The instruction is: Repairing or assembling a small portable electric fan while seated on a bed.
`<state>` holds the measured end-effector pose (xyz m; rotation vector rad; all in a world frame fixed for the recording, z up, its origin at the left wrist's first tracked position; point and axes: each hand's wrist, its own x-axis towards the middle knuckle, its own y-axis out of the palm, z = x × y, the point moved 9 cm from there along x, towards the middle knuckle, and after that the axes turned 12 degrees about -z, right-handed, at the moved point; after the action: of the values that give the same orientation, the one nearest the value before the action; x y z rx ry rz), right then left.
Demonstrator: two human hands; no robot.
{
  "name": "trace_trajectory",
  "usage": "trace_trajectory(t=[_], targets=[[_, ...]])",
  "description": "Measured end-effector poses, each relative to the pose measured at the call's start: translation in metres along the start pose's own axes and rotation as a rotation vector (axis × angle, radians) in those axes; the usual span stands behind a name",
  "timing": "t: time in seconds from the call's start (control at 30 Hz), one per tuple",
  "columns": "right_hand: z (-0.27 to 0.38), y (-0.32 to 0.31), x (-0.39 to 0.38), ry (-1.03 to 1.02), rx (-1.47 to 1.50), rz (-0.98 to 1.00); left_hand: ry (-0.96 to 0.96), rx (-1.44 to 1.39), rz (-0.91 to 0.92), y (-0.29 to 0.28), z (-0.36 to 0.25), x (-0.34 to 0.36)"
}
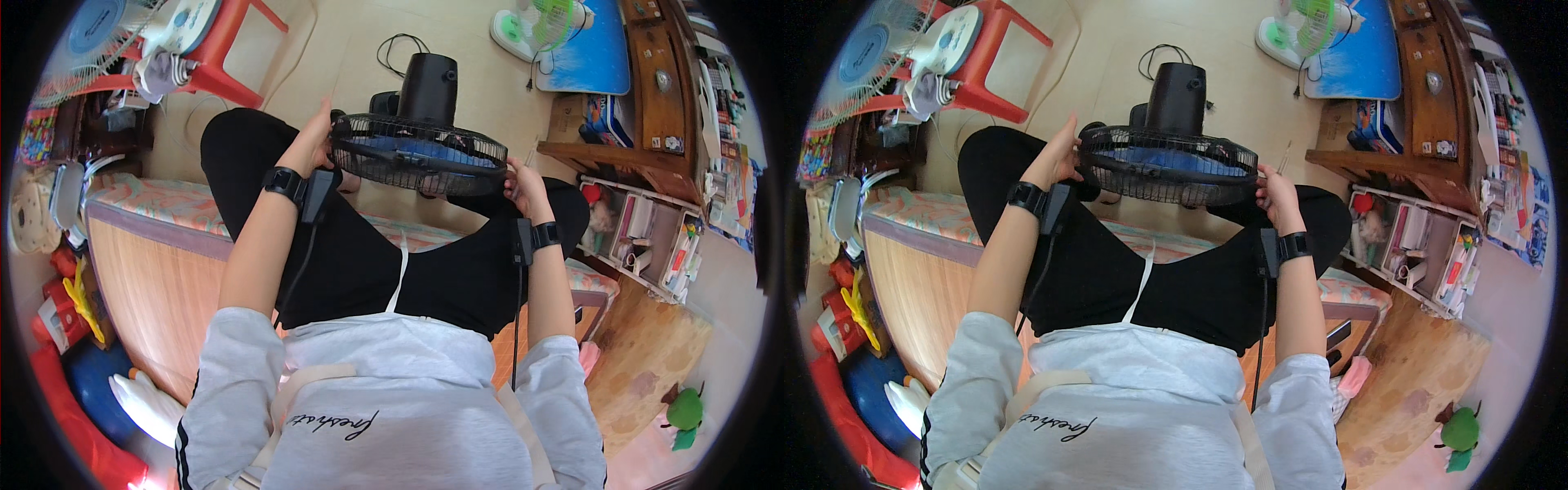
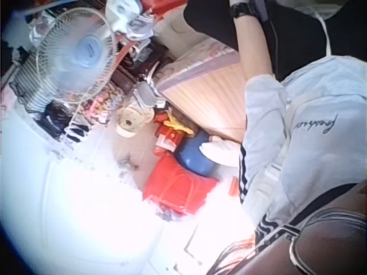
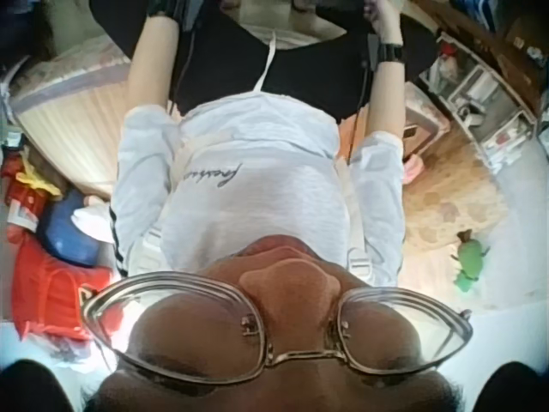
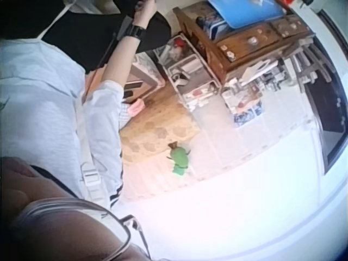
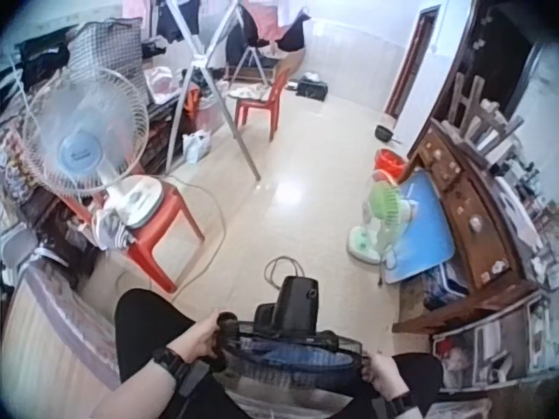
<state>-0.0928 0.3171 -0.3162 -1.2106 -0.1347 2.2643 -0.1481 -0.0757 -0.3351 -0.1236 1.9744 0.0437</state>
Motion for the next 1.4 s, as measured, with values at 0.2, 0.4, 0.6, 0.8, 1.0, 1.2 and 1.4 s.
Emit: trace_trajectory(t=[0.2,0.4,0.6,0.8,1.0,1.2,1.4], targets=[[-0.050,0.013,0.034,0.233,0.133,0.126,-0.022,-0.048,0.062,0.002,0.013,0.015],[-0.036,0.020,0.013,0.169,0.178,0.186,-0.040,0.059,-0.073,-0.013,0.020,0.024],[-0.042,0.013,0.018,0.117,0.013,0.106,0.000,-0.165,0.038,-0.015,0.023,0.043],[-0.029,-0.014,0.038,-0.022,0.145,-0.248,0.188,-0.379,-0.219,-0.032,-0.002,0.034],[-0.053,0.029,0.024,0.325,0.275,0.250,-0.100,-0.297,-0.053,-0.009,0.014,0.018],[-0.041,0.020,0.013,0.215,0.116,0.180,-0.079,-0.149,-0.043,-0.018,0.021,0.033],[-0.048,0.022,0.018,0.191,0.053,0.195,-0.092,-0.145,0.239,-0.017,0.029,0.048]])
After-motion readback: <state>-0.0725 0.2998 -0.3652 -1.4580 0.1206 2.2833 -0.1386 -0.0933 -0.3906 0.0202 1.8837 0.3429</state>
